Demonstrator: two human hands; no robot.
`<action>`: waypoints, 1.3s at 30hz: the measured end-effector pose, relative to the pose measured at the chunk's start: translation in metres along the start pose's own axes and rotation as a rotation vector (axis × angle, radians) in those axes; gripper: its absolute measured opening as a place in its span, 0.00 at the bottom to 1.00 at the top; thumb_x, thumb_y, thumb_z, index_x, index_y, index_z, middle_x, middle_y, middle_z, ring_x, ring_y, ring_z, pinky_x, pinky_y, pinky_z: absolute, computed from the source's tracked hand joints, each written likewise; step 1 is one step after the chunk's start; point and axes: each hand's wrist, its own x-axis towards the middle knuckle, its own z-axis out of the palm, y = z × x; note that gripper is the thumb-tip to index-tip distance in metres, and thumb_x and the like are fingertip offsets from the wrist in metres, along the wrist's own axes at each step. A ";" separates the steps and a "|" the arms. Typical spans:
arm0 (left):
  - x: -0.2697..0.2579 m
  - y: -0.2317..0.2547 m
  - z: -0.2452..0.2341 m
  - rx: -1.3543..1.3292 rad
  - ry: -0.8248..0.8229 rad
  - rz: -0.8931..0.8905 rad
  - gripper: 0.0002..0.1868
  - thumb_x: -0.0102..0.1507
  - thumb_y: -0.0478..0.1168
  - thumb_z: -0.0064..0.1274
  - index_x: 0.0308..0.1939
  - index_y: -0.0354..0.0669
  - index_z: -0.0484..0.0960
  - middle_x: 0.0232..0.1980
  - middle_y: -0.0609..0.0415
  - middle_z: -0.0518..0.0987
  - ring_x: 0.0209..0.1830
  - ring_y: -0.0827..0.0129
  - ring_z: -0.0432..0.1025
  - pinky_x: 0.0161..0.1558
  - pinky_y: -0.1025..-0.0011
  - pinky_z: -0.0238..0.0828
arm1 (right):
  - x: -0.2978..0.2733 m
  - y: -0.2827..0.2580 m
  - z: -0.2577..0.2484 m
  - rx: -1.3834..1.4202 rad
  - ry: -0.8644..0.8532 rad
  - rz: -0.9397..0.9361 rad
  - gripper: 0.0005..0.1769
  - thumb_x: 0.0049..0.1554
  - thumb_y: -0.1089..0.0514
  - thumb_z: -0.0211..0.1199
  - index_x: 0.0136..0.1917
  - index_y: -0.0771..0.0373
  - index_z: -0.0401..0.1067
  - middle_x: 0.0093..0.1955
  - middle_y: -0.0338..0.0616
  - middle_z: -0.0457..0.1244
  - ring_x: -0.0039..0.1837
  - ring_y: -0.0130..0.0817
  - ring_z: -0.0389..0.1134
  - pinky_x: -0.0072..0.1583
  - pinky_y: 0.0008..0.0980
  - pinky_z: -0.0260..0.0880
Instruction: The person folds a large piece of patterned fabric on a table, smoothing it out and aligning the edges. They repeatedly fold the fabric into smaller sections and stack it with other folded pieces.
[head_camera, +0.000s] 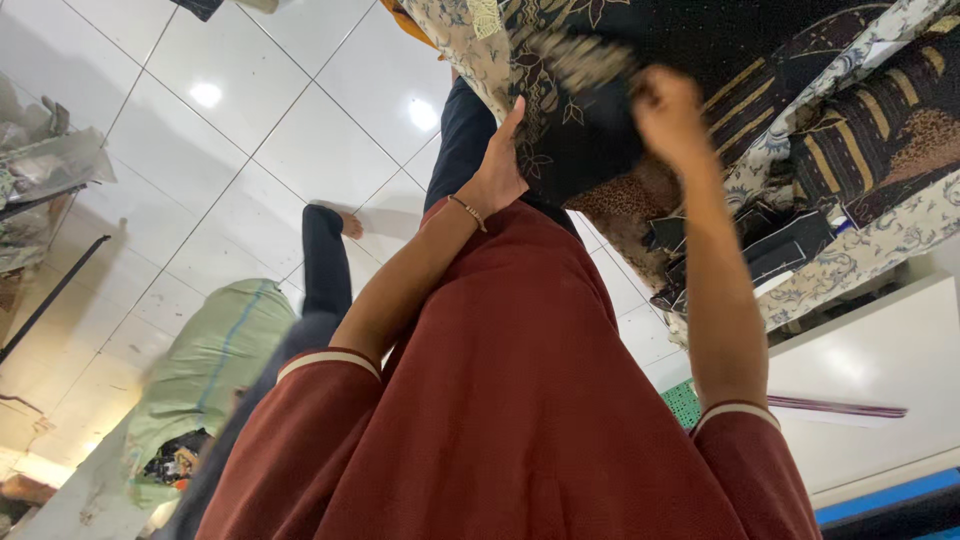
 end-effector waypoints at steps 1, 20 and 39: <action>-0.001 0.000 -0.001 -0.009 0.013 -0.010 0.64 0.54 0.74 0.52 0.81 0.53 0.34 0.84 0.49 0.39 0.83 0.47 0.39 0.73 0.33 0.38 | 0.011 0.013 -0.017 0.000 0.107 0.056 0.16 0.60 0.70 0.54 0.60 0.66 0.74 0.45 0.42 0.65 0.42 0.30 0.64 0.43 0.31 0.65; 0.008 0.004 -0.017 -0.375 -0.290 -0.110 0.51 0.60 0.78 0.43 0.72 0.43 0.69 0.68 0.49 0.73 0.66 0.53 0.67 0.65 0.52 0.65 | -0.066 -0.116 0.108 -0.627 -0.041 -0.448 0.12 0.58 0.64 0.64 0.54 0.72 0.69 0.55 0.57 0.60 0.58 0.55 0.65 0.56 0.46 0.72; 0.011 -0.013 -0.015 -0.121 0.014 0.029 0.62 0.53 0.76 0.45 0.82 0.56 0.35 0.82 0.52 0.45 0.80 0.54 0.45 0.73 0.39 0.51 | -0.015 -0.049 0.003 0.004 0.119 -0.275 0.05 0.60 0.72 0.60 0.49 0.67 0.69 0.44 0.44 0.63 0.46 0.31 0.64 0.49 0.33 0.66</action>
